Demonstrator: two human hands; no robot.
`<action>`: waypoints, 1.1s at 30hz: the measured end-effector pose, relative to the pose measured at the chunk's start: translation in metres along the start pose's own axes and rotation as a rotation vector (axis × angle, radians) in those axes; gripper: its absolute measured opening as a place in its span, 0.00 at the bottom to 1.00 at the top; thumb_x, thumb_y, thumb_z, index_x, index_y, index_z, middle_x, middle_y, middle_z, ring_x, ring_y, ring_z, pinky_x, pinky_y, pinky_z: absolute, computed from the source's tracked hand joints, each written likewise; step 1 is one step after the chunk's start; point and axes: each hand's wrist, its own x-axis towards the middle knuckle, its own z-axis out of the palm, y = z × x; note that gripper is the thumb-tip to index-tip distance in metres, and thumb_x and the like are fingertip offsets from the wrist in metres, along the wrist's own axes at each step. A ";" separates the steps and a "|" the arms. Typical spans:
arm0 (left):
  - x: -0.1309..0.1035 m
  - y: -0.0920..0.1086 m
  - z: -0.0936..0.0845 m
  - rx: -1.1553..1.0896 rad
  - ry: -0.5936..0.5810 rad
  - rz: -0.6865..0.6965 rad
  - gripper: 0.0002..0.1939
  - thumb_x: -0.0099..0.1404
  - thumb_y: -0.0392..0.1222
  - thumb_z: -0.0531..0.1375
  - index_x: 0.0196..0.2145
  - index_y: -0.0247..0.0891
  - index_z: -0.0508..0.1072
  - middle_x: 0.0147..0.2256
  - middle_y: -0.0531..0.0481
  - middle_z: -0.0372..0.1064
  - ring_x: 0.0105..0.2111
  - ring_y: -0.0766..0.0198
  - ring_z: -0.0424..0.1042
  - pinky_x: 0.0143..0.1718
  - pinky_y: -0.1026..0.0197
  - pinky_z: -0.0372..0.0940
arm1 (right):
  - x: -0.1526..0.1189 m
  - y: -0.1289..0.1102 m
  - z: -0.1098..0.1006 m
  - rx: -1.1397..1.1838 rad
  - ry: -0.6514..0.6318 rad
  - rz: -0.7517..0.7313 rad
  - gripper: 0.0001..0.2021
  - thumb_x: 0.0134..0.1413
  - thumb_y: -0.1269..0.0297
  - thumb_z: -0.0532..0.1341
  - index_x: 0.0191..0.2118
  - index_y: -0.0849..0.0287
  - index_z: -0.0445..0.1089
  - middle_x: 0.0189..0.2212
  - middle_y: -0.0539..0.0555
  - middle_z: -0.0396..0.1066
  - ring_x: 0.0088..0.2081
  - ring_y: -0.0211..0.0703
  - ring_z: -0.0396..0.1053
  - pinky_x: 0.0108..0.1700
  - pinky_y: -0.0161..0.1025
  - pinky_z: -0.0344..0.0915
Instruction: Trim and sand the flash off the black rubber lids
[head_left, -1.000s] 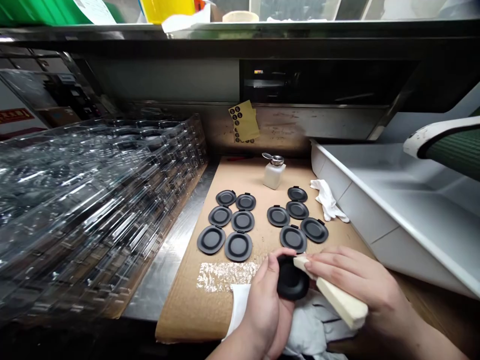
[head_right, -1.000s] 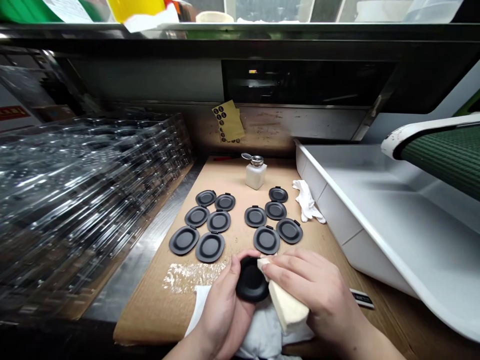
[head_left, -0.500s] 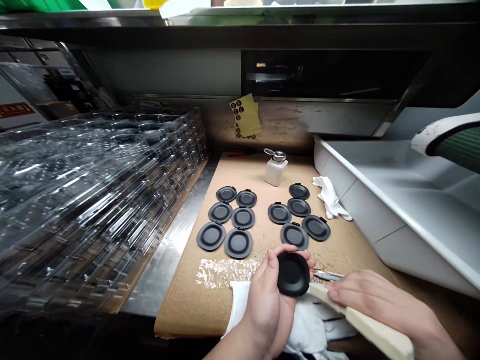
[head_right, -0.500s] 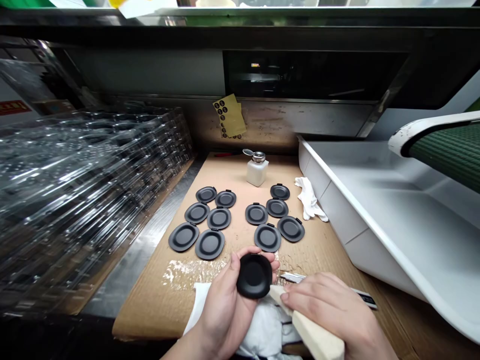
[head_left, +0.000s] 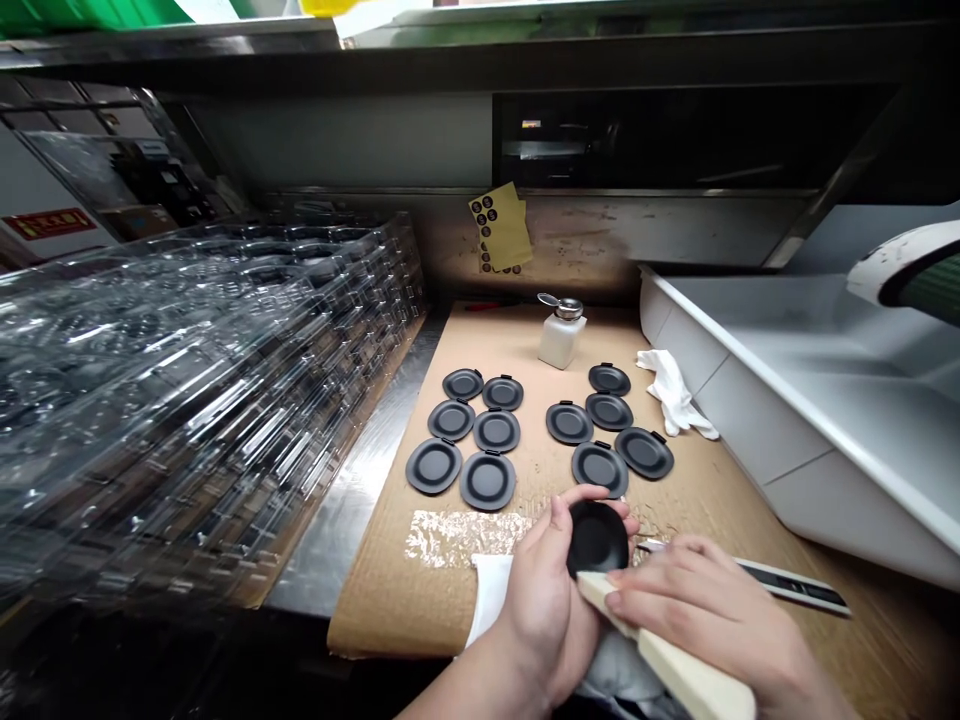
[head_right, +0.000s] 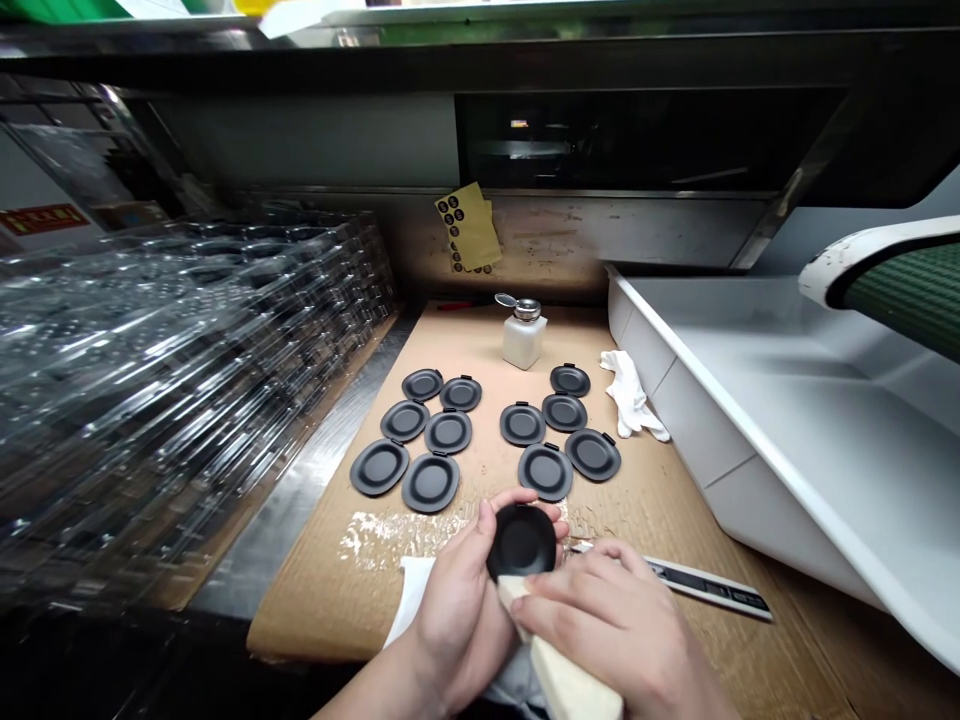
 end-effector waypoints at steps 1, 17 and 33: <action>0.000 0.000 0.000 -0.005 -0.006 0.002 0.16 0.63 0.48 0.49 0.38 0.32 0.68 0.37 0.40 0.68 0.38 0.59 0.67 0.45 0.54 0.56 | -0.004 0.003 -0.002 -0.014 -0.004 0.002 0.11 0.58 0.64 0.51 0.42 0.54 0.67 0.35 0.51 0.71 0.37 0.36 0.67 0.42 0.40 0.56; -0.003 0.001 0.001 0.029 -0.060 -0.005 0.29 0.61 0.60 0.41 0.35 0.33 0.69 0.34 0.44 0.69 0.41 0.57 0.66 0.46 0.56 0.56 | 0.025 -0.006 0.012 0.018 0.126 0.121 0.12 0.52 0.70 0.54 0.44 0.57 0.64 0.36 0.51 0.70 0.39 0.37 0.66 0.40 0.37 0.59; -0.003 0.001 0.004 0.055 -0.022 0.011 0.26 0.62 0.57 0.44 0.37 0.34 0.70 0.35 0.43 0.70 0.42 0.57 0.67 0.46 0.56 0.56 | 0.011 -0.003 0.017 -0.216 0.197 0.071 0.19 0.48 0.72 0.55 0.49 0.63 0.62 0.36 0.57 0.68 0.38 0.44 0.65 0.39 0.42 0.61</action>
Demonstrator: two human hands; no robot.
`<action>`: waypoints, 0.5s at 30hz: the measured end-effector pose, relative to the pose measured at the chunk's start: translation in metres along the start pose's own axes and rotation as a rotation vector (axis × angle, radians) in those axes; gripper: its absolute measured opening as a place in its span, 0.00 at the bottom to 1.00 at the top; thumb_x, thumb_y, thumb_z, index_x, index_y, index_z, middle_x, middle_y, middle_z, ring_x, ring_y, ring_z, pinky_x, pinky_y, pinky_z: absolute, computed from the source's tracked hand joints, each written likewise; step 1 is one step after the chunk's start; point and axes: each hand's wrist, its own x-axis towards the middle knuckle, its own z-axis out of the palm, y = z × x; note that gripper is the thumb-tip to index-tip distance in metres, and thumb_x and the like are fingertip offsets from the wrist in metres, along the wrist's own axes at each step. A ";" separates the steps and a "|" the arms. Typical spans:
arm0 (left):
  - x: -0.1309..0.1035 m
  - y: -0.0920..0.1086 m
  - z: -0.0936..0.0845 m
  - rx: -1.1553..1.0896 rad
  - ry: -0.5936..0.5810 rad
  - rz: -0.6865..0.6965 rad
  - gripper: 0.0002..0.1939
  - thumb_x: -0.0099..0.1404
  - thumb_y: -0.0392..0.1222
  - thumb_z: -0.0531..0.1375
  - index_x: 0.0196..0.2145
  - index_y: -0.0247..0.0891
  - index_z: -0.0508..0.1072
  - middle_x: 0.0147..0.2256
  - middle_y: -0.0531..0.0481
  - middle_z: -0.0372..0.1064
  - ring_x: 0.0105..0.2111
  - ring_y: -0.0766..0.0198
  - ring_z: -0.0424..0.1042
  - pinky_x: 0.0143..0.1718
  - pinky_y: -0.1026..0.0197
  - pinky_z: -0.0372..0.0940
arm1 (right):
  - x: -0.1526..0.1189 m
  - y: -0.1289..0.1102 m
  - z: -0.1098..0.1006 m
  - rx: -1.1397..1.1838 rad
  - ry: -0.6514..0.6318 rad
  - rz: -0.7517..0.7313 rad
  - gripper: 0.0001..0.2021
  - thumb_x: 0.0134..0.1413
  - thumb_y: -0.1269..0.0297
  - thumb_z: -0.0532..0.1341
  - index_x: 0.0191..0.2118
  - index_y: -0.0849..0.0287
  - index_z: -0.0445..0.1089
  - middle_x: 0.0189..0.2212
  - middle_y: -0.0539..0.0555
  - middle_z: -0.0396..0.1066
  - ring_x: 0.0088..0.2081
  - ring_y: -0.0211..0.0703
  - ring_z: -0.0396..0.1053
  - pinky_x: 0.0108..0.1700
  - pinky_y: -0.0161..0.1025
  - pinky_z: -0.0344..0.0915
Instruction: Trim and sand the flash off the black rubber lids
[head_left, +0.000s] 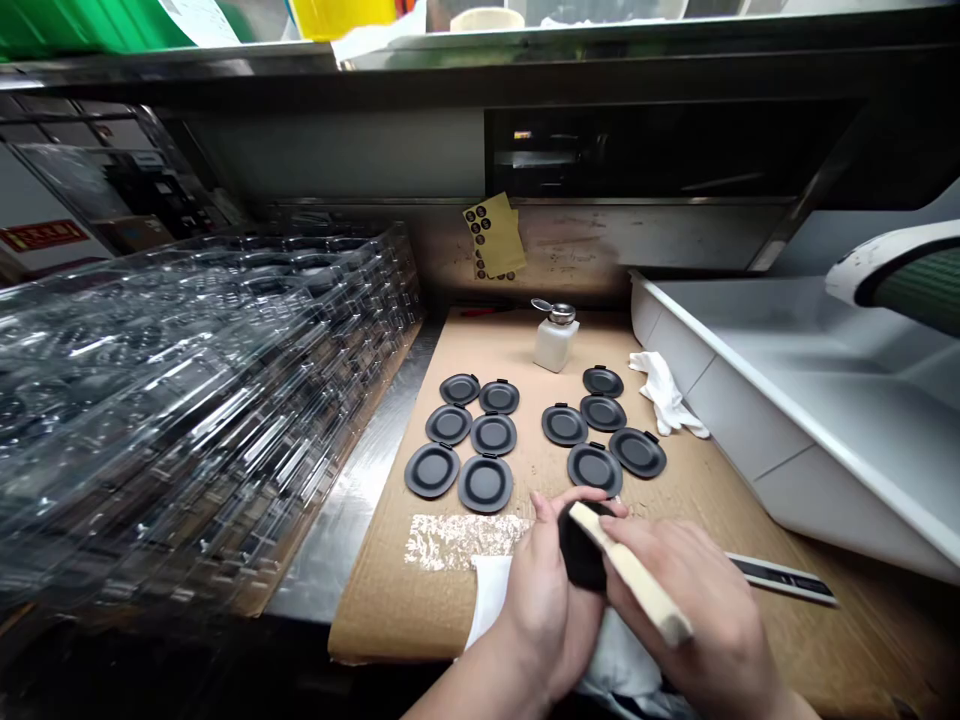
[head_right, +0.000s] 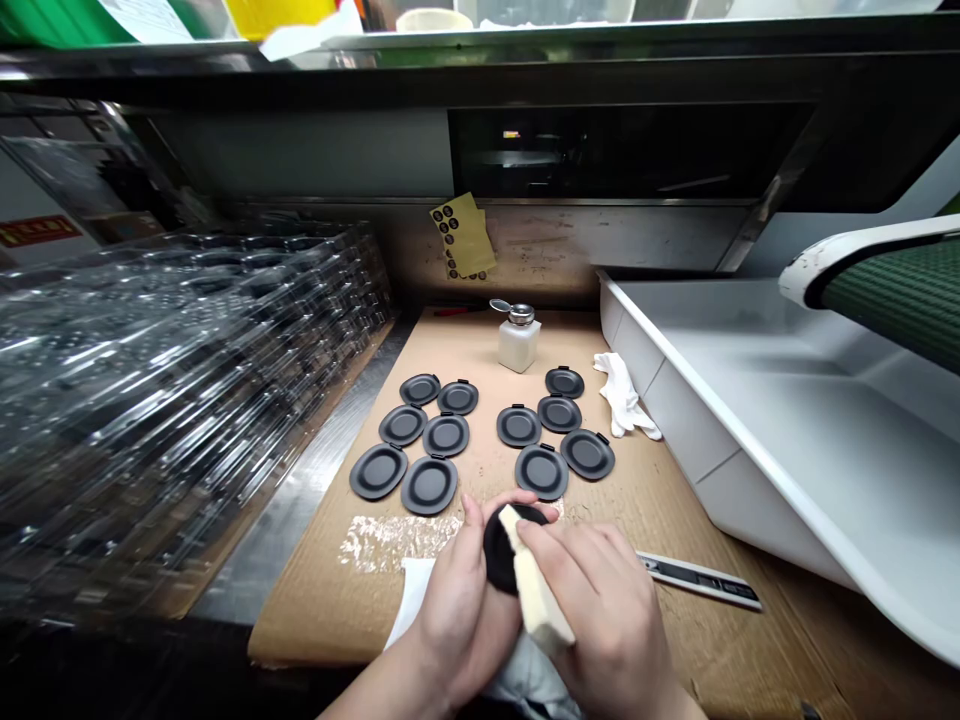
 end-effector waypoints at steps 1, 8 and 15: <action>0.000 0.000 0.001 0.005 0.006 0.003 0.25 0.62 0.57 0.44 0.35 0.34 0.70 0.35 0.44 0.70 0.41 0.58 0.67 0.46 0.57 0.56 | 0.002 -0.002 0.006 -0.023 0.038 0.006 0.19 0.48 0.73 0.55 0.49 0.64 0.62 0.34 0.57 0.68 0.36 0.43 0.65 0.37 0.42 0.61; -0.001 0.001 0.000 -0.032 0.013 -0.005 0.22 0.64 0.52 0.45 0.39 0.32 0.70 0.37 0.44 0.70 0.42 0.61 0.66 0.45 0.60 0.56 | 0.016 -0.006 0.007 0.055 0.101 0.118 0.17 0.51 0.72 0.56 0.49 0.59 0.61 0.40 0.55 0.69 0.40 0.40 0.67 0.41 0.38 0.63; 0.001 0.000 -0.003 -0.053 -0.044 -0.039 0.29 0.61 0.60 0.42 0.39 0.33 0.69 0.36 0.42 0.68 0.40 0.56 0.67 0.43 0.55 0.58 | 0.005 0.011 -0.023 0.206 -0.088 0.123 0.11 0.50 0.68 0.58 0.42 0.55 0.66 0.37 0.50 0.70 0.39 0.37 0.68 0.39 0.34 0.64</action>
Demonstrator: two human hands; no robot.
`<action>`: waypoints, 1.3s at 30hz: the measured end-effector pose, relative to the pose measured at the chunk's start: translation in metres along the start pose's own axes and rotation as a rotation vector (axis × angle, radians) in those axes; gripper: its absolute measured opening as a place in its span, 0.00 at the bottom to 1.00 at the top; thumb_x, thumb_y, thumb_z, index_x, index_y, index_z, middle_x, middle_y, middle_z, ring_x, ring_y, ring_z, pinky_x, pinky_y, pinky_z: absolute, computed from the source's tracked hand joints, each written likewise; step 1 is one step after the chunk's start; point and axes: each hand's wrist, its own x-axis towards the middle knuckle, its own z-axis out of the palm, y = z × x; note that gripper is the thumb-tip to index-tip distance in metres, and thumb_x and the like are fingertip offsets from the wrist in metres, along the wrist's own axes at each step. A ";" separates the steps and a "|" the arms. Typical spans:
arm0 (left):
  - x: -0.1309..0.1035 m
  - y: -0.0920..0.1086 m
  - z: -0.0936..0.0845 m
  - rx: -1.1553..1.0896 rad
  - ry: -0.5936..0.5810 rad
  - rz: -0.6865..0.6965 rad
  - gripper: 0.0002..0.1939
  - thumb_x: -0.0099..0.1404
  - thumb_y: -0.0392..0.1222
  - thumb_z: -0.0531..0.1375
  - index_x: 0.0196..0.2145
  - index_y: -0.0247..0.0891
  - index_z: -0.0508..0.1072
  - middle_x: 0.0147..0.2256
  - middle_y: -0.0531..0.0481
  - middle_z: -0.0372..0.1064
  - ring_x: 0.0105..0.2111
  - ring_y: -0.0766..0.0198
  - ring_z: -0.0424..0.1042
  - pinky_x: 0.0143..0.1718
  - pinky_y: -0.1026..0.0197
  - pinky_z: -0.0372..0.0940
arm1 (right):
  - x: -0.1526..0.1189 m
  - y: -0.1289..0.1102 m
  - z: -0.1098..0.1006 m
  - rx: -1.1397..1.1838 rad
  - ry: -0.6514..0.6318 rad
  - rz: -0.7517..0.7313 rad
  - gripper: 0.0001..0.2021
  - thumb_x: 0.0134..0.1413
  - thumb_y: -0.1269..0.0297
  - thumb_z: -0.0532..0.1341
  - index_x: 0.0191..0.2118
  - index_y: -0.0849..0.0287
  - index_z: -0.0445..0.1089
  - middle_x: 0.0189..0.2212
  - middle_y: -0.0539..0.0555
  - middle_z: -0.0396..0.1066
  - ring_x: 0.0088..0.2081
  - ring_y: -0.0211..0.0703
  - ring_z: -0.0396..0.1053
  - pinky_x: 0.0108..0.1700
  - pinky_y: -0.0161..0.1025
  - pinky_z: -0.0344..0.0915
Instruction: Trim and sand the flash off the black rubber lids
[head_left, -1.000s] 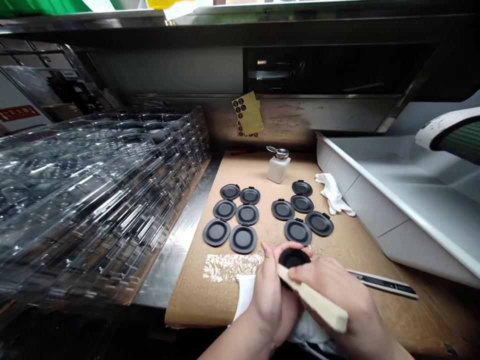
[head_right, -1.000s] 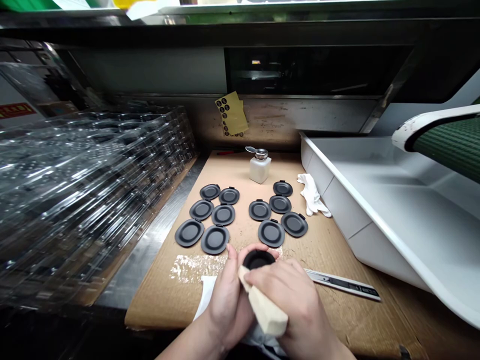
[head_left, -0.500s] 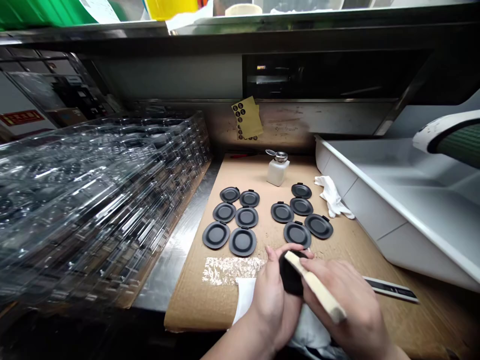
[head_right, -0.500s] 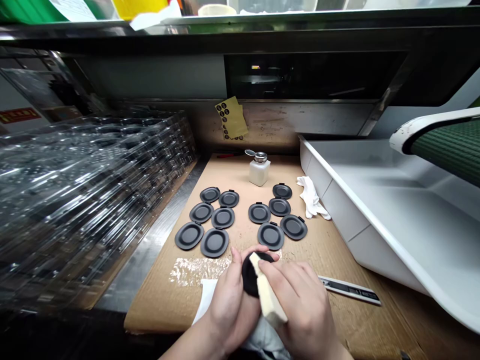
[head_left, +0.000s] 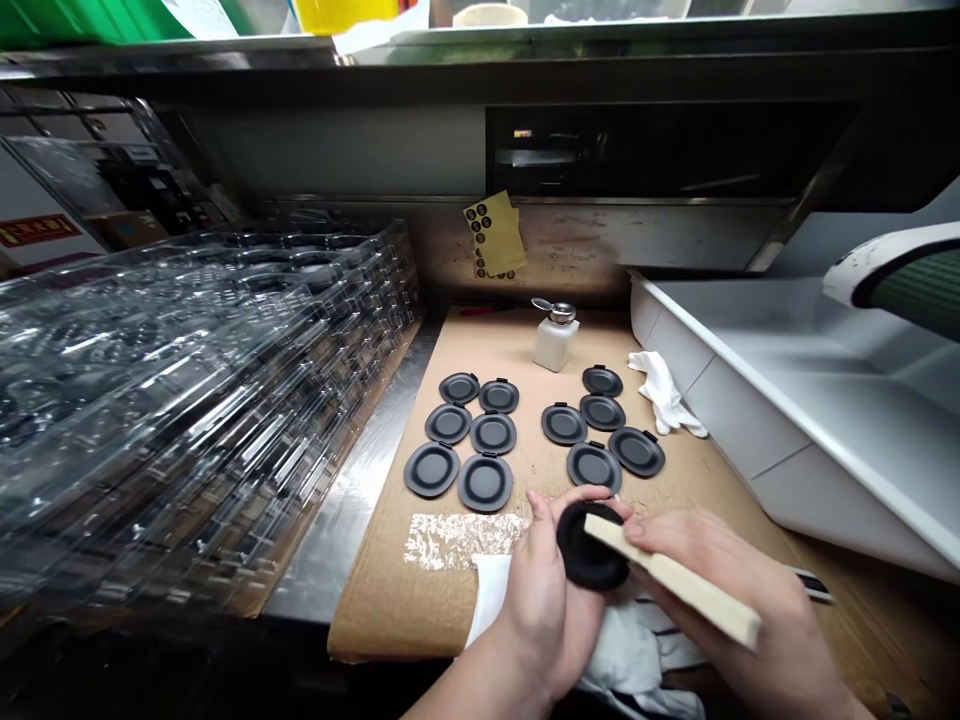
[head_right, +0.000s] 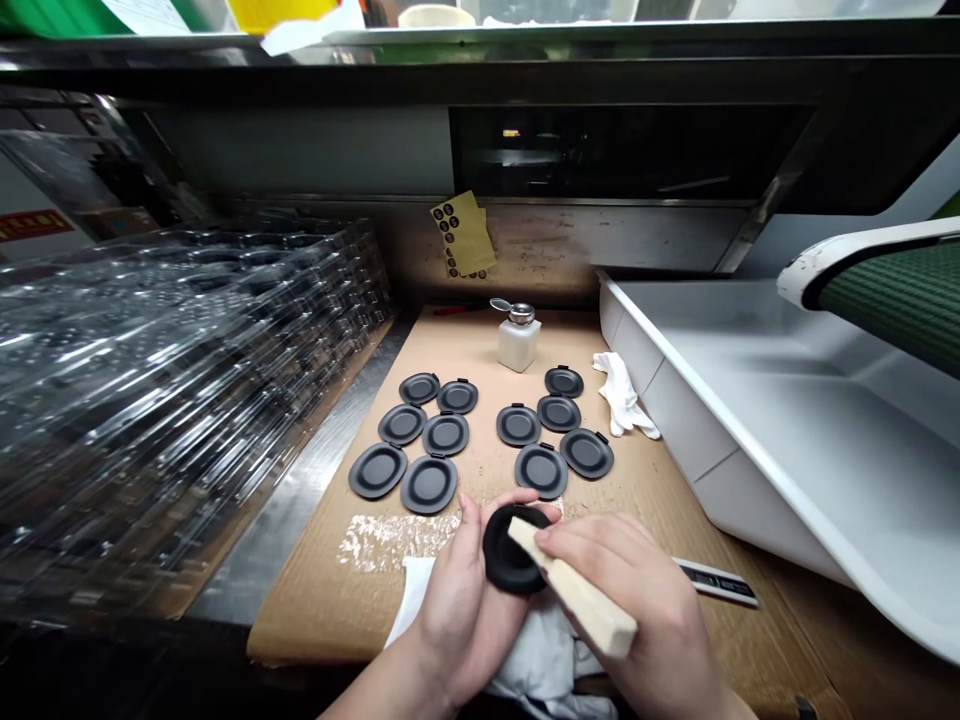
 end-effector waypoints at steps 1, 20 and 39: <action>0.000 0.000 0.000 -0.009 -0.010 0.004 0.29 0.61 0.60 0.42 0.39 0.33 0.69 0.37 0.43 0.68 0.41 0.56 0.67 0.43 0.55 0.57 | 0.002 0.000 0.000 -0.001 -0.020 -0.046 0.10 0.52 0.68 0.57 0.42 0.55 0.66 0.36 0.51 0.70 0.40 0.38 0.68 0.40 0.35 0.63; -0.002 0.000 -0.002 0.062 -0.017 0.017 0.29 0.61 0.59 0.41 0.36 0.33 0.69 0.35 0.43 0.68 0.40 0.56 0.67 0.46 0.54 0.56 | 0.013 -0.008 0.001 0.067 -0.264 -0.123 0.08 0.55 0.68 0.55 0.41 0.52 0.66 0.31 0.46 0.70 0.34 0.33 0.66 0.37 0.36 0.55; -0.002 -0.001 0.002 0.151 -0.005 0.062 0.26 0.62 0.57 0.42 0.35 0.34 0.70 0.35 0.44 0.67 0.37 0.61 0.65 0.45 0.55 0.56 | 0.006 -0.007 -0.003 0.144 0.015 0.108 0.08 0.50 0.66 0.59 0.39 0.52 0.67 0.32 0.46 0.73 0.32 0.35 0.70 0.34 0.32 0.65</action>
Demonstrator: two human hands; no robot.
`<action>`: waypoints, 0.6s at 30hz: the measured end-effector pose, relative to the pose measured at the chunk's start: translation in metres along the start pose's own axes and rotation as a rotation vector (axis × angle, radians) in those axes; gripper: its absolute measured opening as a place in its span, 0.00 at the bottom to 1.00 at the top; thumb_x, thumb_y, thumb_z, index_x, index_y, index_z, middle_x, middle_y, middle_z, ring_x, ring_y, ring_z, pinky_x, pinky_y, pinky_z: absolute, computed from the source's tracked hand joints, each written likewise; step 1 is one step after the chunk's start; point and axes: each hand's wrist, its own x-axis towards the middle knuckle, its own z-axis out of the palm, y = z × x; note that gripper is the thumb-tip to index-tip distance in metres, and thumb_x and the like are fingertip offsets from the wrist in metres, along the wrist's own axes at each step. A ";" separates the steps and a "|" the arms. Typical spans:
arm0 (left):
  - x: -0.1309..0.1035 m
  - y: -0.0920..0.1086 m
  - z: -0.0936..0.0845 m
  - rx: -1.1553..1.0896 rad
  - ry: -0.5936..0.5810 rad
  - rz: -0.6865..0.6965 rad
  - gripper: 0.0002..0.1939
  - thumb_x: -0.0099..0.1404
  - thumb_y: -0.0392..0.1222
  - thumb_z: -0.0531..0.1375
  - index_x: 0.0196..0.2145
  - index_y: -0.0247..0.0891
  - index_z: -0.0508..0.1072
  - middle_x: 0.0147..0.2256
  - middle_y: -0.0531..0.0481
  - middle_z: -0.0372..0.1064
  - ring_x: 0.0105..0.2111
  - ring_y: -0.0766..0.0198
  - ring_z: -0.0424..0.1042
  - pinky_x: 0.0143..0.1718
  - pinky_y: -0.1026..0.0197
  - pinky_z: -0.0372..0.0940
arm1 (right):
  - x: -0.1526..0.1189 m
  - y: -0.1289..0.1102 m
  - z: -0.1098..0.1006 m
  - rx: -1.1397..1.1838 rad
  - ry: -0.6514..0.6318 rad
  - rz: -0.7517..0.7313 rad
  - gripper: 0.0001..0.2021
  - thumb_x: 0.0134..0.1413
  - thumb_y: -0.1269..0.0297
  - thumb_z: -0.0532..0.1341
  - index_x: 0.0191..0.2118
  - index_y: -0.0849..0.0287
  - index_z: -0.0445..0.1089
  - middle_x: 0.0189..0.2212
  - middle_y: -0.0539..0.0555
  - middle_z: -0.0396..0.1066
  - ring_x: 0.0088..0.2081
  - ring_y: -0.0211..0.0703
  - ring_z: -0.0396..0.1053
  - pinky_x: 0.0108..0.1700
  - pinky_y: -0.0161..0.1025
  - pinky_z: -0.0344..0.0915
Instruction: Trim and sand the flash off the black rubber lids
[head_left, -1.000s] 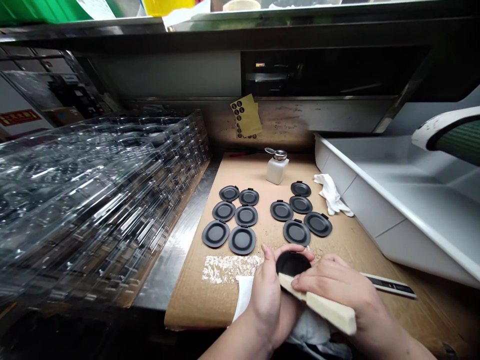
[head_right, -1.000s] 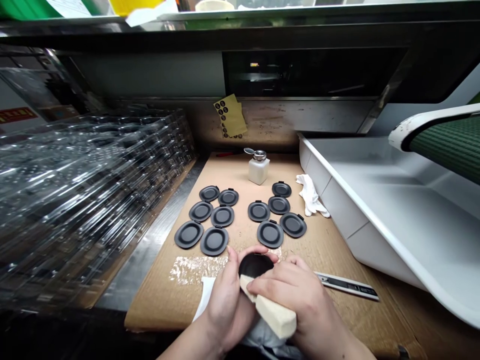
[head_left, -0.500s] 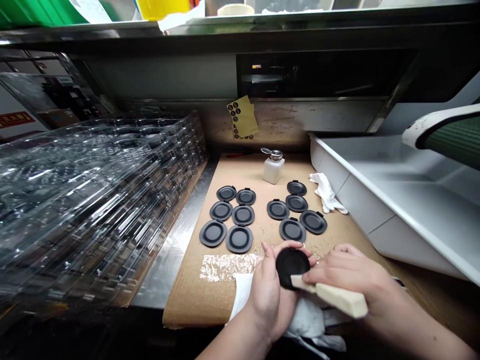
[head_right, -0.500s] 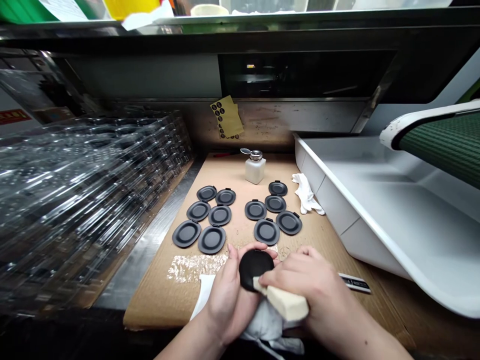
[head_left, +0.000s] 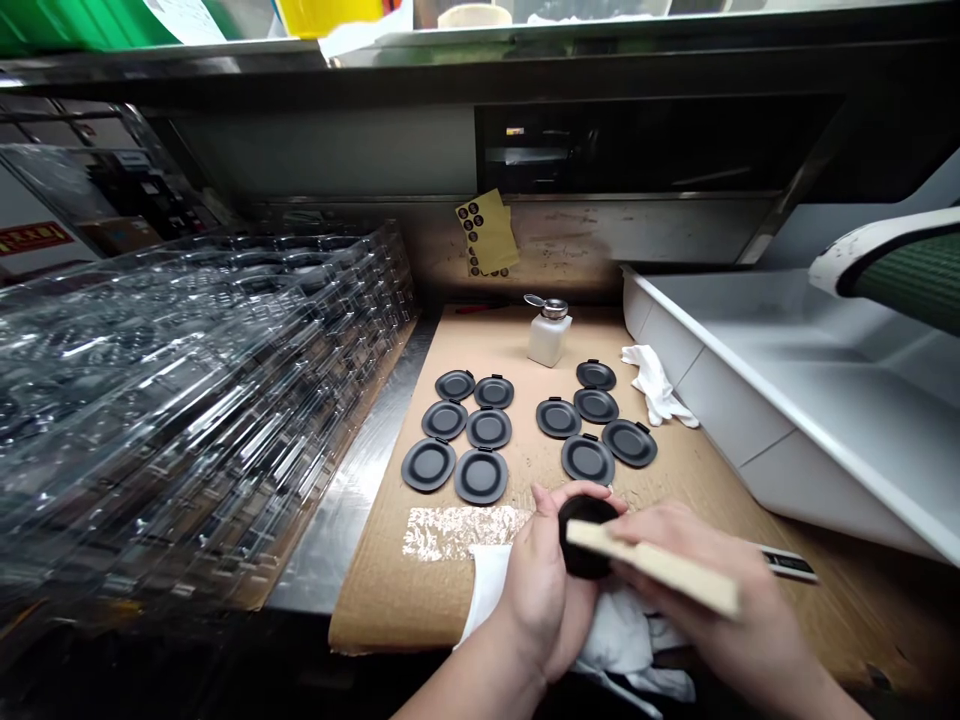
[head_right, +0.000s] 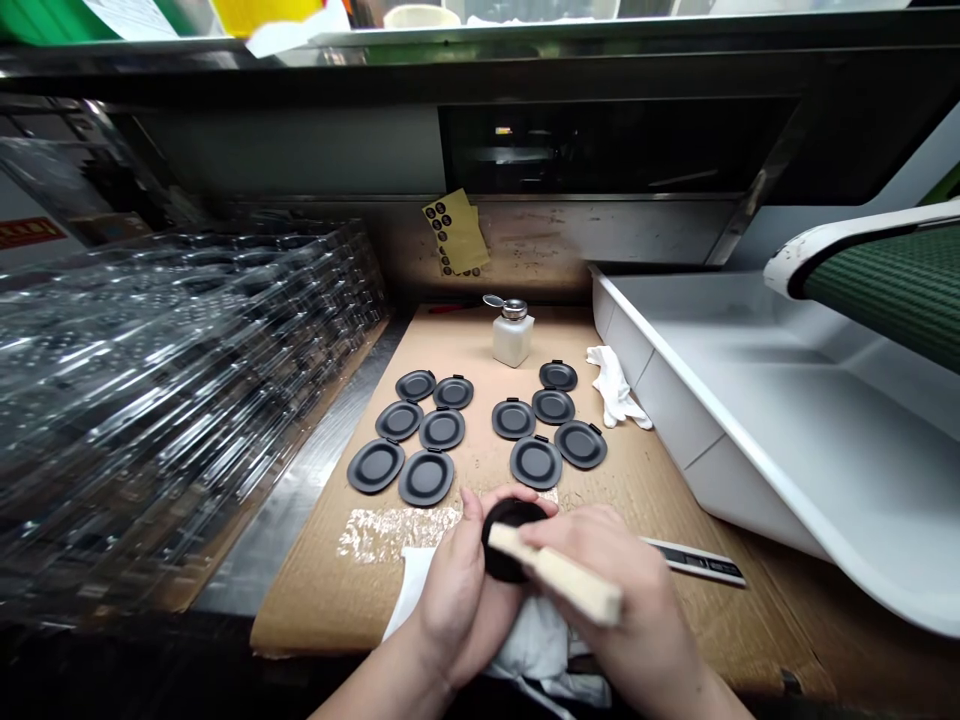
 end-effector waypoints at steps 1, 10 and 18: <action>0.000 0.000 0.000 -0.019 -0.008 -0.006 0.27 0.62 0.58 0.42 0.36 0.34 0.69 0.35 0.44 0.67 0.37 0.61 0.65 0.44 0.55 0.57 | -0.002 0.002 -0.004 -0.016 0.138 0.107 0.09 0.49 0.65 0.60 0.40 0.52 0.67 0.33 0.46 0.73 0.31 0.35 0.71 0.31 0.30 0.66; -0.001 -0.002 0.000 -0.027 -0.011 -0.009 0.24 0.62 0.55 0.44 0.38 0.33 0.69 0.40 0.40 0.67 0.43 0.56 0.65 0.50 0.51 0.53 | -0.022 -0.006 -0.011 -0.408 -0.050 -0.193 0.12 0.54 0.65 0.52 0.43 0.56 0.68 0.36 0.53 0.71 0.35 0.39 0.67 0.36 0.39 0.59; 0.001 -0.001 0.001 0.010 -0.023 0.022 0.20 0.63 0.52 0.46 0.36 0.34 0.69 0.39 0.42 0.68 0.42 0.58 0.66 0.50 0.51 0.55 | -0.013 0.000 -0.010 -0.630 -0.074 -0.326 0.14 0.55 0.68 0.51 0.46 0.58 0.66 0.40 0.54 0.71 0.35 0.40 0.64 0.41 0.45 0.52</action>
